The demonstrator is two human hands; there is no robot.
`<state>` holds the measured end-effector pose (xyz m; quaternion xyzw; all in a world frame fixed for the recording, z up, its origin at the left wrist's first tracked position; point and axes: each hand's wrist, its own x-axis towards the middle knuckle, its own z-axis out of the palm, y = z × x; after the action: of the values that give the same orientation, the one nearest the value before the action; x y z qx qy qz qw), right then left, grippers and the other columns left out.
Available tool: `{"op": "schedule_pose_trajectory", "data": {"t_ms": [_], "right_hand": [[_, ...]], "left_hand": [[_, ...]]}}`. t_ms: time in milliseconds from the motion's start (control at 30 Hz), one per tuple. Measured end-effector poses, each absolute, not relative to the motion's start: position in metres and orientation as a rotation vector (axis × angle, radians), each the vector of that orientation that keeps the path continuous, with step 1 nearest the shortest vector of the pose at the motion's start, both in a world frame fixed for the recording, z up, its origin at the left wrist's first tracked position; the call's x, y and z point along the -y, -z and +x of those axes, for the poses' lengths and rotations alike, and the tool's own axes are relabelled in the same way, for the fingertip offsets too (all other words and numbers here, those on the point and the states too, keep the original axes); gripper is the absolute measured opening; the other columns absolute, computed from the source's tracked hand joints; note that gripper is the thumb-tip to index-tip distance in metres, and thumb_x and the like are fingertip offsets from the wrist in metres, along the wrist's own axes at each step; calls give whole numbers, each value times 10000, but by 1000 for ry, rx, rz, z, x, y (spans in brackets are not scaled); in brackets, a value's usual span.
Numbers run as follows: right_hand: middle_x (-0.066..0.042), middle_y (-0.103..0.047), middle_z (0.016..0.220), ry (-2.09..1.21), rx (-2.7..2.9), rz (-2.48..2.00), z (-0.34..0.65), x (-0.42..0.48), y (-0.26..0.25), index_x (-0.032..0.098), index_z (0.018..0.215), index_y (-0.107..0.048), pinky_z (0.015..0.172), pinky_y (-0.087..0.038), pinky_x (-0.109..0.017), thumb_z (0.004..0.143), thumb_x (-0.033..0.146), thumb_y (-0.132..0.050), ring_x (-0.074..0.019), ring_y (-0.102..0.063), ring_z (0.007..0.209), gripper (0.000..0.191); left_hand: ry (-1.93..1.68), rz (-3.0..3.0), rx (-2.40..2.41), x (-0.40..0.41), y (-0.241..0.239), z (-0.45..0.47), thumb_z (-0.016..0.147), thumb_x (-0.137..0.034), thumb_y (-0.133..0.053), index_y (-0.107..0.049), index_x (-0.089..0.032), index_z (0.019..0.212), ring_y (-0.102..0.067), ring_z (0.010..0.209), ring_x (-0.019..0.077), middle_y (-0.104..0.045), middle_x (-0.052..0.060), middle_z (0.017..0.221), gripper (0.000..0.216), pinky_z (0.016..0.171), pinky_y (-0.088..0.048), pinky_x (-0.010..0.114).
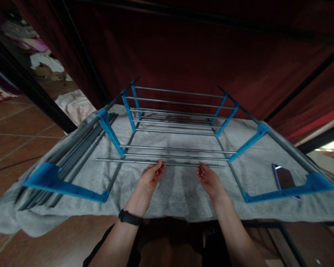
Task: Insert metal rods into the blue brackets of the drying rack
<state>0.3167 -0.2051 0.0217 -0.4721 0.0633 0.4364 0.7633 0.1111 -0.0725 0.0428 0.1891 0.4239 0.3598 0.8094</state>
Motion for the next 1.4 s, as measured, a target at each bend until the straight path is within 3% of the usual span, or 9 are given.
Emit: {"op": "schedule_pose_trajectory", "data": {"t_ms": [400,600,767,1067,1400], "right_hand": [[28,-685,710,-767,-219,-979,363,230,-33,181,825,-635,547,-544,-103,909,84,-624,-38,-607,522,129],[26,-693,730,-685,-175,-1011,366,232,-30,176,823,-645,589,-558,-104,877,106,-685,-41,-618,542,97],[45,-679,680,-604,-215,-1040,379,240,-29,185,803,-640,526,-527,-100,861,135,-721,-36,-584,501,112],[53,-649,652,-566,-270,-1140,402,254,-19,193,770,-629,522,-524,-123,943,172,-586,-44,-574,493,179],[28,-664,741,-538,-363,-1221,408,255,-12,198,765,-641,593,-575,-153,906,48,-521,-60,-616,584,238]], "left_hand": [[-811,369,-940,60,-44,100,754,31,-754,-688,-123,752,-696,645,123,-719,32,714,167,640,-558,208],[-825,379,-920,62,-41,103,729,11,-793,-695,-142,764,-702,658,122,-723,22,724,185,647,-554,201],[-757,427,-896,68,-40,108,769,-37,-793,-720,-139,803,-709,676,134,-727,36,741,130,651,-569,212],[-736,462,-849,77,-46,114,828,-37,-727,-750,-106,821,-700,672,137,-721,67,736,73,663,-551,230],[-767,711,-755,87,-51,115,677,-207,-903,-780,-123,864,-710,792,183,-736,76,788,239,715,-512,265]]}}
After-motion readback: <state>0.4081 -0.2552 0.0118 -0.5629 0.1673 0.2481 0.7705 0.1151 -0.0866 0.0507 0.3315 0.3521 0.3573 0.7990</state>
